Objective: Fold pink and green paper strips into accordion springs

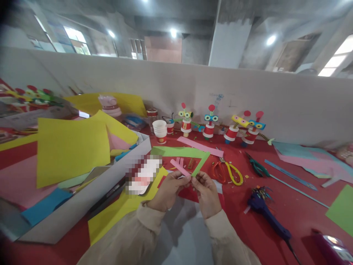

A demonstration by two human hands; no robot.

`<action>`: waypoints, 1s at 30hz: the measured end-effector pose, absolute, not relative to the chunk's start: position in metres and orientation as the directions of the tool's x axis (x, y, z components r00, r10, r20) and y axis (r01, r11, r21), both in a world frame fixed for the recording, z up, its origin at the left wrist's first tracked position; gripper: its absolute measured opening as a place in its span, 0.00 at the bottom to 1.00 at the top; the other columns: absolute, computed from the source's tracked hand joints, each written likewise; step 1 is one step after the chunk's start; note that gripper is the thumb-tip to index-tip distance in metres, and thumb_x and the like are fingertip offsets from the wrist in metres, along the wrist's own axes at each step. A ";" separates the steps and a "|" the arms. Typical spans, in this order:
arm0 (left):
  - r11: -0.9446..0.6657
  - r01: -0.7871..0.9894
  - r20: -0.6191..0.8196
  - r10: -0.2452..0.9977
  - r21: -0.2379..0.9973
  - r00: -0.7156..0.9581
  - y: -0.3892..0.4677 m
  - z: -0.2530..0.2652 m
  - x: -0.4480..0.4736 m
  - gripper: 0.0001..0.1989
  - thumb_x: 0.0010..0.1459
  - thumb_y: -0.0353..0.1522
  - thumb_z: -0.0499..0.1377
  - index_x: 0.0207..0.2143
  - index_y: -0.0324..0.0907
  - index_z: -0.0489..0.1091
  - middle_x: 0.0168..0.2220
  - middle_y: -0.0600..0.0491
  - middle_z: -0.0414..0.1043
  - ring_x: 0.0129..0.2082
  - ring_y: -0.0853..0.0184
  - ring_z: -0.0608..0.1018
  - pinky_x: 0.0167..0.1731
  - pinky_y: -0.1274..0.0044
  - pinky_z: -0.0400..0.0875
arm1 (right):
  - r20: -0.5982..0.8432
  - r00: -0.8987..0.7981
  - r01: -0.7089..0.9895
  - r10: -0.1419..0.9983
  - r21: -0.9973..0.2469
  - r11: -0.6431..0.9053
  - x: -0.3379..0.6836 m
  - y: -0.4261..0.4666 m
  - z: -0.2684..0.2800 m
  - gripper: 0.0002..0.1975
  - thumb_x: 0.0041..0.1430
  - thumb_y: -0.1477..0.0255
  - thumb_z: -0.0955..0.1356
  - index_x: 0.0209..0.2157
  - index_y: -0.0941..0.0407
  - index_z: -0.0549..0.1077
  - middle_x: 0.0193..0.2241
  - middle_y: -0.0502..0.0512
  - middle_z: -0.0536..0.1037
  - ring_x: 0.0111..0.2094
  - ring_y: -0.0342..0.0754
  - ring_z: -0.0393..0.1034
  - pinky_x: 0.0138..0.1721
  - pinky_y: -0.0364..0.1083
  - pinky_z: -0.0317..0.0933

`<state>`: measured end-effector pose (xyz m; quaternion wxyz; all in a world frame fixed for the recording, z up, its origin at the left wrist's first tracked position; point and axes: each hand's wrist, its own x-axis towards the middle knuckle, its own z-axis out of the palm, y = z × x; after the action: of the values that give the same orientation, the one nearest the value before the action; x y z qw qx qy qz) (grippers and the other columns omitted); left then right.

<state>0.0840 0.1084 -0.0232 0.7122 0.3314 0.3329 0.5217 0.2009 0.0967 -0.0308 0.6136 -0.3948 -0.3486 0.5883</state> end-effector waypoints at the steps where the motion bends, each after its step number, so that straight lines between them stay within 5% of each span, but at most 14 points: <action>1: 0.249 -0.534 -0.135 0.961 0.808 0.243 0.108 -0.023 0.084 0.11 0.40 0.33 0.67 0.28 0.39 0.76 0.26 0.52 0.73 0.26 0.70 0.72 0.32 0.77 0.64 | -0.033 0.072 -0.435 0.997 -0.900 0.001 0.201 0.097 -0.032 0.12 0.40 0.69 0.75 0.30 0.55 0.74 0.25 0.49 0.73 0.24 0.41 0.61 0.24 0.40 0.56; 10: 0.210 -0.588 -0.051 0.960 0.781 0.275 0.112 -0.026 0.082 0.09 0.41 0.34 0.67 0.25 0.38 0.73 0.24 0.53 0.72 0.28 0.68 0.73 0.34 0.76 0.65 | 0.118 0.118 -0.197 0.986 -0.970 0.140 0.201 0.094 -0.035 0.12 0.45 0.67 0.73 0.33 0.55 0.73 0.29 0.51 0.75 0.32 0.46 0.68 0.37 0.46 0.63; 17: 0.087 -0.549 -0.021 0.992 0.831 0.125 0.109 -0.024 0.094 0.11 0.43 0.37 0.65 0.26 0.38 0.70 0.23 0.54 0.71 0.26 0.67 0.72 0.30 0.76 0.65 | 0.087 0.124 -0.038 0.988 -0.995 0.093 0.200 0.095 -0.038 0.15 0.46 0.60 0.71 0.33 0.55 0.73 0.29 0.53 0.76 0.30 0.48 0.68 0.31 0.46 0.64; 24: 0.180 -0.637 -0.152 0.983 0.750 0.100 0.107 -0.028 0.096 0.11 0.39 0.36 0.67 0.21 0.38 0.71 0.19 0.54 0.69 0.22 0.69 0.70 0.26 0.77 0.64 | 0.067 0.123 -0.041 0.990 -0.997 0.072 0.197 0.095 -0.038 0.16 0.47 0.59 0.70 0.33 0.56 0.73 0.26 0.53 0.75 0.28 0.46 0.67 0.29 0.45 0.62; 30: 0.150 -0.641 -0.152 0.987 0.752 0.053 0.107 -0.027 0.094 0.11 0.36 0.33 0.68 0.24 0.37 0.73 0.22 0.54 0.71 0.25 0.70 0.71 0.31 0.77 0.64 | 0.141 0.106 0.134 0.984 -0.983 0.126 0.198 0.095 -0.040 0.17 0.51 0.58 0.67 0.35 0.57 0.72 0.32 0.55 0.75 0.31 0.48 0.67 0.34 0.46 0.60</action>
<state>0.0942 0.1067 -0.0269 0.6791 0.2557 0.3378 0.5995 0.1984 0.0950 -0.0403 0.5278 -0.5238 -0.5335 0.4029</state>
